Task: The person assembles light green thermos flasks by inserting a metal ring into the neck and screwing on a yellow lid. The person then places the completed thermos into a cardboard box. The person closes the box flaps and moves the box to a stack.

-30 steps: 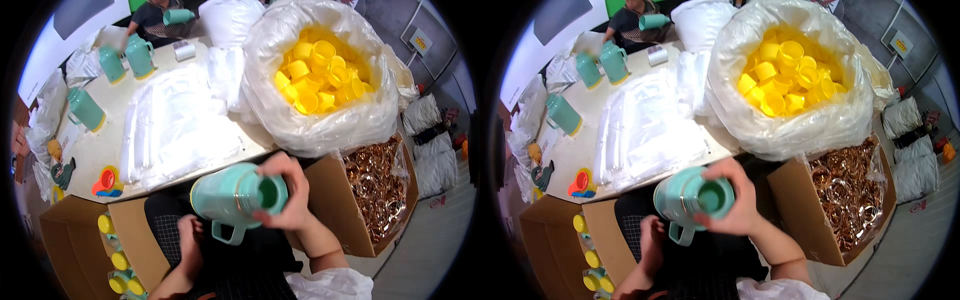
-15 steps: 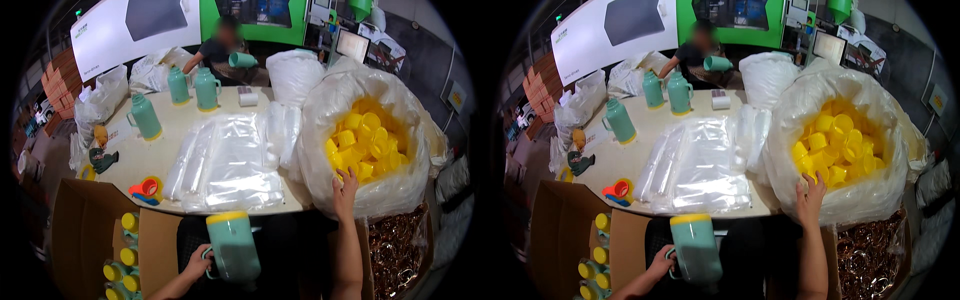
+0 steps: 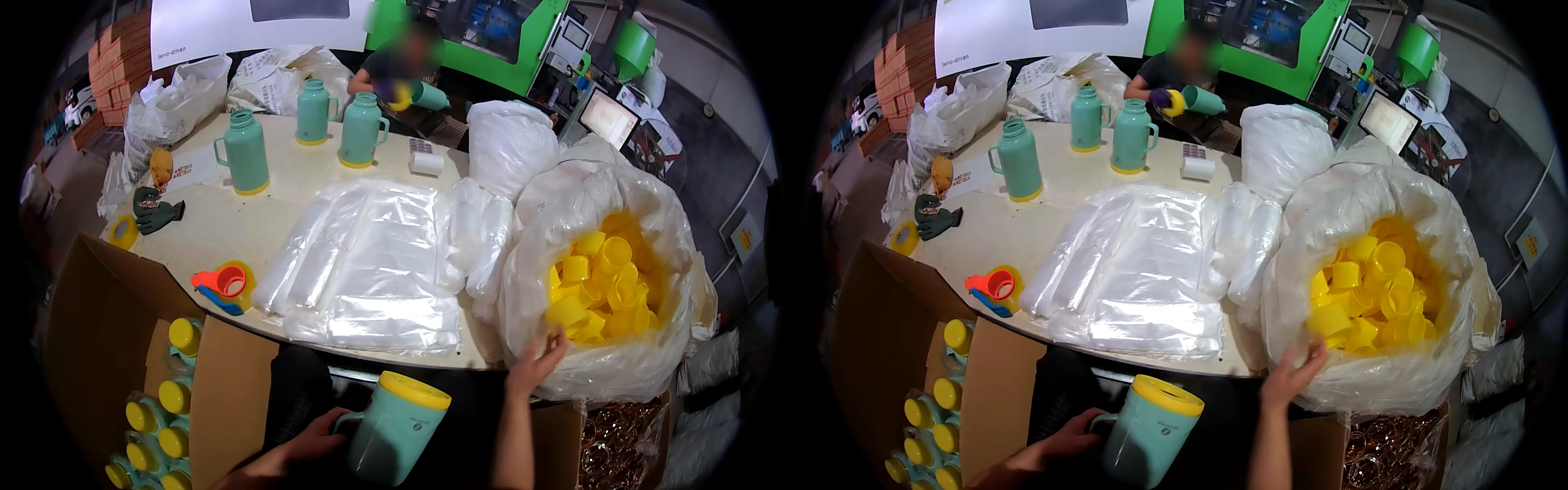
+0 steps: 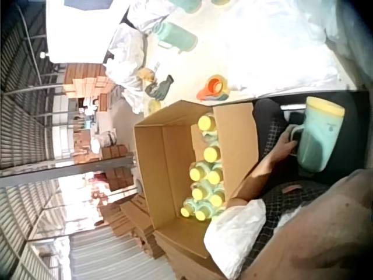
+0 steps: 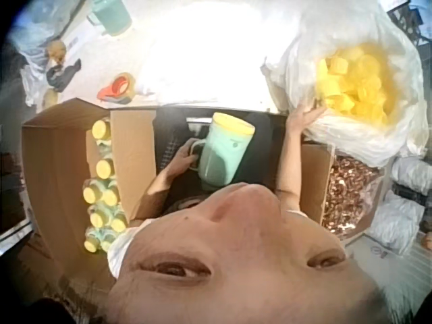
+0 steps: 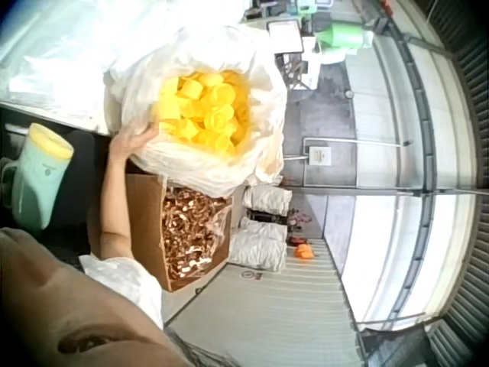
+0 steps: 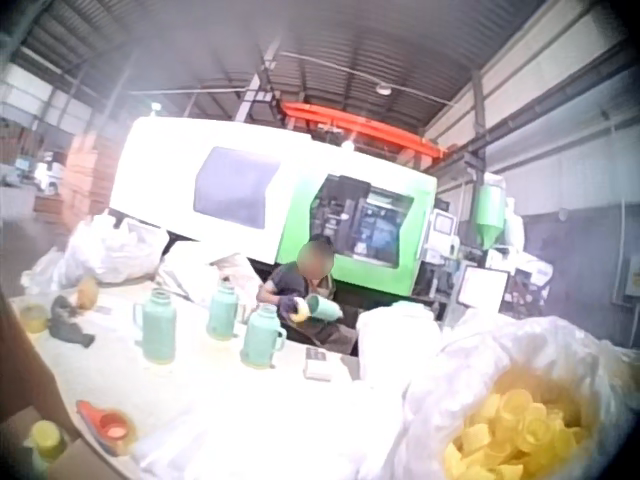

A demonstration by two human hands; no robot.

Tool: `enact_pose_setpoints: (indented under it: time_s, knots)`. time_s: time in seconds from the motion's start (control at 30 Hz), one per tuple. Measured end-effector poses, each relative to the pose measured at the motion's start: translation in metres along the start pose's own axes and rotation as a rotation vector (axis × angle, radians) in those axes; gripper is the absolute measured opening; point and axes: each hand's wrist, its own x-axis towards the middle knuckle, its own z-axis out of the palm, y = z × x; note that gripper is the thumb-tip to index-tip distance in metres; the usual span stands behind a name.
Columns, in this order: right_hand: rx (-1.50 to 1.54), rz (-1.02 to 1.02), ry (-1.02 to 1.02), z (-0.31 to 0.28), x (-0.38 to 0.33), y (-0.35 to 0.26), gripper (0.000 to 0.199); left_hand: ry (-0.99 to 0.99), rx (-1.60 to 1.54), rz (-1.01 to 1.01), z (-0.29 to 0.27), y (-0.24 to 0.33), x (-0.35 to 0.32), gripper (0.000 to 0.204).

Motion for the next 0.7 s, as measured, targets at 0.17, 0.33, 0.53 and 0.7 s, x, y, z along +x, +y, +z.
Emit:
enact_pose_setpoints:
  time_s: [0.17, 0.33, 0.53, 0.7]
  knots:
    - [0.476, 0.148, -0.168, 0.071, -0.057, -0.042, 0.052, -0.075, -0.072, 0.015, -0.011, -0.009, 0.011, 0.053]
    - [0.605, 0.361, -0.258, 0.069, -0.073, -0.039, 0.051, 0.033, 0.055, -0.082, -0.014, -0.01, 0.014, 0.052]
    - [0.731, 0.573, -0.423, 0.079, -0.066, -0.029, 0.054, 0.071, 0.13, -0.008, -0.017, -0.017, 0.021, 0.052]
    - [0.762, 0.588, -0.475, 0.075, -0.064, -0.038, 0.059, 0.043, 0.031, -0.11, -0.018, -0.014, 0.02, 0.052]
